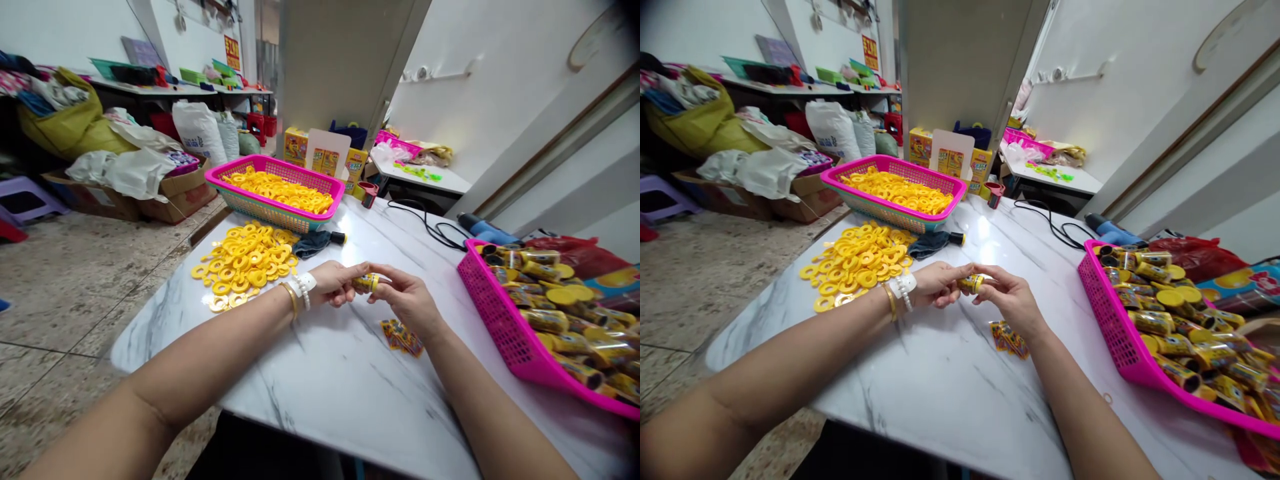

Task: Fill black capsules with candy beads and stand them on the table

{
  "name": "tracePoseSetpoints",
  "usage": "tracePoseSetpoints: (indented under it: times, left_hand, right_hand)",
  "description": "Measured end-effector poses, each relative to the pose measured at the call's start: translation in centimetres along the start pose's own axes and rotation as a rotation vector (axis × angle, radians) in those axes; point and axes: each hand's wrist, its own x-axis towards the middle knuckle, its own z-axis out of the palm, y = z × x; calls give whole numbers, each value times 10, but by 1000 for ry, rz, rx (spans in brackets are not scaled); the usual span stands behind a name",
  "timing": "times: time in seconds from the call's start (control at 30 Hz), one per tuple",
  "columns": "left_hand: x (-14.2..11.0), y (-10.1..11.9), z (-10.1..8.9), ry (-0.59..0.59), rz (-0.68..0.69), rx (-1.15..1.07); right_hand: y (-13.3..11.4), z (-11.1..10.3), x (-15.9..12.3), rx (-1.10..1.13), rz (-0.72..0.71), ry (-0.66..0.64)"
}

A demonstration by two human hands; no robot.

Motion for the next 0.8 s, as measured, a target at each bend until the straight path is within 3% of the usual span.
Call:
tracePoseSetpoints:
  times: [0.1, 0.23, 0.3, 0.43, 0.5, 0.6, 0.8]
  left_hand:
    - [2, -2, -2, -50, -39, -25]
    - [7, -5, -8, -151, 84, -168]
    - [8, -6, -9, -140, 129, -179]
    - [8, -7, -3, -36, 101, -84]
    - [8, -7, -1, -59, 81, -85]
    - [8, -6, -3, -145, 44, -121]
    - [13, -8, -10, -43, -20, -218]
  right_hand:
    - [4, 2, 0, 85, -6, 20]
    - [6, 8, -2, 182, -63, 112]
    - [6, 9, -3, 198, -69, 124]
    - [-1, 7, -5, 86, -2, 11]
    - [-3, 5, -6, 31, -28, -11]
    - [-3, 4, -7, 39, -108, 24]
    - [3, 1, -2, -29, -96, 131]
